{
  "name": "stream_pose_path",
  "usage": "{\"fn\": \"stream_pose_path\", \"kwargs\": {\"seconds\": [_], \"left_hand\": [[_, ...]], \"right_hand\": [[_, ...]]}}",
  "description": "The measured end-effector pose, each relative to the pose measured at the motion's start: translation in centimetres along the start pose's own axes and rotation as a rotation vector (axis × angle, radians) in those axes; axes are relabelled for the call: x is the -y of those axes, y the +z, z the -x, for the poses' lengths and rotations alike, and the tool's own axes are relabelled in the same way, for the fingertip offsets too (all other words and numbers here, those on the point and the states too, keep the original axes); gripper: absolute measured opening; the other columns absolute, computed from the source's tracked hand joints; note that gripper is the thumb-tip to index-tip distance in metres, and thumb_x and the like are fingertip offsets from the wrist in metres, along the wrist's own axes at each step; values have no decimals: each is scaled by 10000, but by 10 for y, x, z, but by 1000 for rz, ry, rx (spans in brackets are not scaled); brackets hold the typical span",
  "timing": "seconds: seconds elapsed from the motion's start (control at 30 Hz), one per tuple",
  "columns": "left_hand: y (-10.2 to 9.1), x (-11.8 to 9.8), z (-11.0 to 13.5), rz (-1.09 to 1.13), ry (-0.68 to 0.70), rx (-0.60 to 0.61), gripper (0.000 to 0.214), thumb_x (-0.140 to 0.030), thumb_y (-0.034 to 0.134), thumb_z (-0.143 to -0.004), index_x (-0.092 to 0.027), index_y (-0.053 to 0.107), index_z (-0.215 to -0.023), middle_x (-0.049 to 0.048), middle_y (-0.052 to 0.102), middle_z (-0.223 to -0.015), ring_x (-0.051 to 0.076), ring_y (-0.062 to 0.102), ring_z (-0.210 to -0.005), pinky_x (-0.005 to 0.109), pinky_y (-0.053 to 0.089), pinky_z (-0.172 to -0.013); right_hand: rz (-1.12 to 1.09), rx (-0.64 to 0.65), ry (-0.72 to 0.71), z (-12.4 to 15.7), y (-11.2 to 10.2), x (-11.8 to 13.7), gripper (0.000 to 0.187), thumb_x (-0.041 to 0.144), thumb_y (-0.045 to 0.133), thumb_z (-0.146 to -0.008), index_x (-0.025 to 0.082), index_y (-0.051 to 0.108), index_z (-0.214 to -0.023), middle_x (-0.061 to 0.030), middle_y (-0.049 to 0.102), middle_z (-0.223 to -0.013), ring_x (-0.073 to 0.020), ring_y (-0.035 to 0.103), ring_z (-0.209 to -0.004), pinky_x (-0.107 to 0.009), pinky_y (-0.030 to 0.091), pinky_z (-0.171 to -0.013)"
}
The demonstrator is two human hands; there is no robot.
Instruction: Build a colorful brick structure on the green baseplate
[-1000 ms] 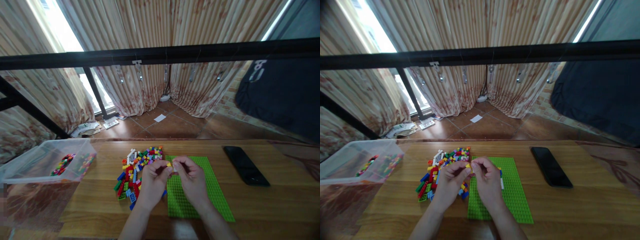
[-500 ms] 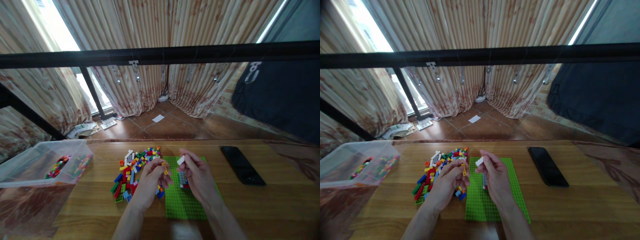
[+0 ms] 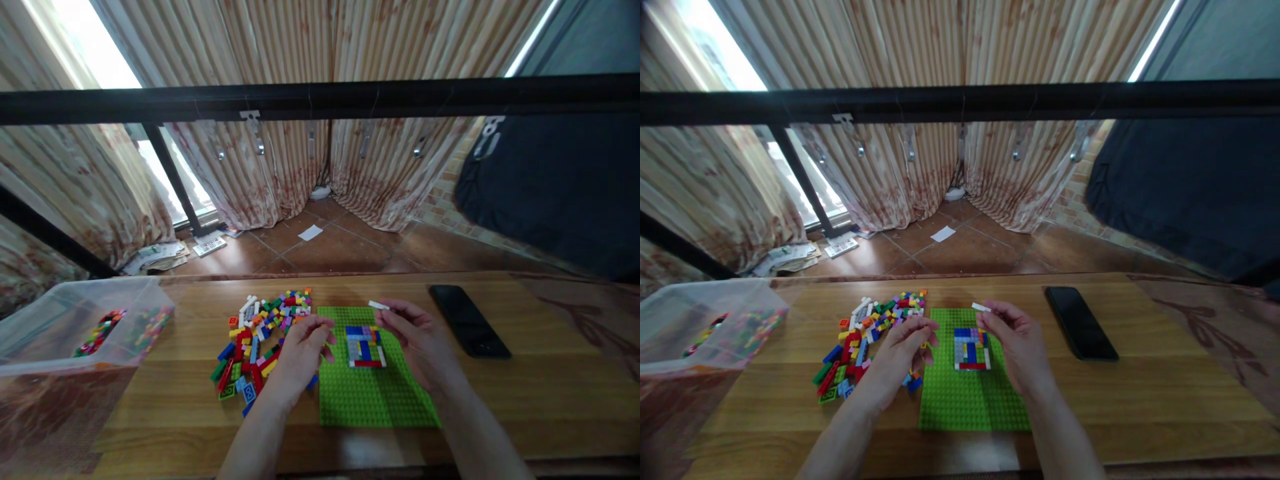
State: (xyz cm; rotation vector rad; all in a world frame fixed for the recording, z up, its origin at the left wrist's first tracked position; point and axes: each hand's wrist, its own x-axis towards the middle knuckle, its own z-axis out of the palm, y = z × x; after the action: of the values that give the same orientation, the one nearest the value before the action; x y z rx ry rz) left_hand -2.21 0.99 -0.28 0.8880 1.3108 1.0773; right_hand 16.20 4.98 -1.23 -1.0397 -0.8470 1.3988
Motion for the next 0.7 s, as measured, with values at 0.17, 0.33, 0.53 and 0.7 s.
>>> {"fn": "stream_pose_path", "kwargs": {"seconds": [0.17,0.33,0.53,0.7], "left_hand": [[6,17,-8,-192,57,42,139,-287,498,-789,-158,540,-758,-36,511,-617,75,482,-466,186,392,-435],[11,34,-15,-426,62,48,136,-256,439,-821,-176,546,-794,-38,499,-602,101,500,-479,198,360,-428],[15,37,-17,-633,118,4,144,-240,470,-820,-173,579,-753,-23,527,-609,103,503,-544,193,340,-483],[19,32,-15,-669,111,2,155,-249,486,-820,-167,590,-741,-20,521,-596,112,496,-551,199,321,-486]], "right_hand": [[334,55,15,-1,-23,-7,307,408,774,-647,181,708,-842,-29,711,-745,-153,656,-648,-284,554,-631],[652,162,-80,0,-35,-12,206,384,626,-781,209,669,-882,-35,715,-836,-204,675,-779,-321,531,-691],[961,254,-232,4,-34,-8,182,347,526,-853,246,676,-873,-30,701,-926,-212,634,-882,-341,479,-764],[985,251,-278,6,-31,-18,144,312,565,-823,266,702,-814,-39,646,-1110,-228,557,-1091,-409,399,-960]]}}
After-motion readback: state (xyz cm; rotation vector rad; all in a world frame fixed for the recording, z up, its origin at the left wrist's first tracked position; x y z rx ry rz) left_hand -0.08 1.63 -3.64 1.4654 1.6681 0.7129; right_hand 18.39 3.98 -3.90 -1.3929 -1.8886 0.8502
